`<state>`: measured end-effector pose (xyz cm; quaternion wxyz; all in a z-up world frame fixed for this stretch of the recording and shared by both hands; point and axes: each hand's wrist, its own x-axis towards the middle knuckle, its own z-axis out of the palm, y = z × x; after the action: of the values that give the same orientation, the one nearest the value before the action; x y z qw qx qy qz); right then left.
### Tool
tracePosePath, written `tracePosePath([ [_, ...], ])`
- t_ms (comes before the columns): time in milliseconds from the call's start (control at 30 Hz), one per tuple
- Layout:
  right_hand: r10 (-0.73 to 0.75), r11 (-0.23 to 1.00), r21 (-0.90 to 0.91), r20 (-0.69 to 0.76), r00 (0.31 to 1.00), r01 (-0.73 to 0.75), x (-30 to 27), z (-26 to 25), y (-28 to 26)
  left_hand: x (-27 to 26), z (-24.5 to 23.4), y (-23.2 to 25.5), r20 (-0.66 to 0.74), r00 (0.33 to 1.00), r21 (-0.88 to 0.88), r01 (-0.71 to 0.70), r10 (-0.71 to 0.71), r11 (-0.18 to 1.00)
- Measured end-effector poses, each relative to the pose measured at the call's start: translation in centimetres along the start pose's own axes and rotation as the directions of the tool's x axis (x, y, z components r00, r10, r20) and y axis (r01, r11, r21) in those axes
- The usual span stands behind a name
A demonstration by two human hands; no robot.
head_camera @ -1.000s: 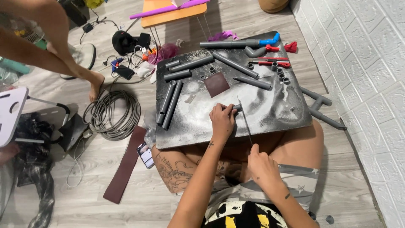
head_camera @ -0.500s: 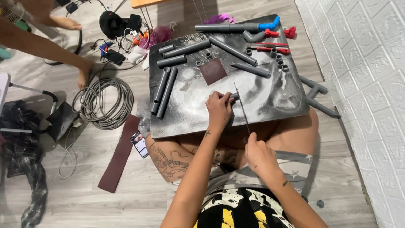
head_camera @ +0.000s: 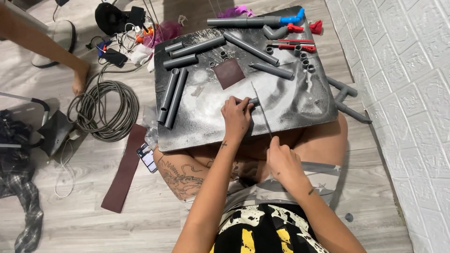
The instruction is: Sawing a PVC pipe with a hacksaw blade and sanding the edges with sandpaper.
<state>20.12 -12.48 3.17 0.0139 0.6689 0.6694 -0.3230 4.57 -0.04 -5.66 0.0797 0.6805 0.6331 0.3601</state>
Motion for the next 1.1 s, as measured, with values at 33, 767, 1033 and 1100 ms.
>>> tracePosePath([
  [33, 0.001, 1.000, -0.001, 0.004, 1.000, -0.001, -0.4, 0.0, 0.0, 0.0, 0.0, 0.1, 0.002, 1.000, 0.000, 0.003, -0.003, 1.000],
  [767, -0.011, 1.000, 0.002, 0.007, 1.000, 0.011, 1.3, 0.4, -0.2, 0.1, 0.7, -0.7, -0.021, 1.000, 0.019, -0.014, 0.015, 1.000],
  [1033, 0.008, 0.999, 0.050, 0.033, 0.999, -0.010, -0.2, -0.7, -0.8, 0.1, 0.8, -0.8, -0.001, 1.000, 0.023, 0.010, -0.010, 1.000],
  [1100, 0.024, 0.999, 0.037, 0.030, 0.999, -0.025, -1.5, -0.7, -0.5, 0.1, 0.9, -0.8, -0.007, 1.000, 0.022, 0.007, -0.007, 1.000],
])
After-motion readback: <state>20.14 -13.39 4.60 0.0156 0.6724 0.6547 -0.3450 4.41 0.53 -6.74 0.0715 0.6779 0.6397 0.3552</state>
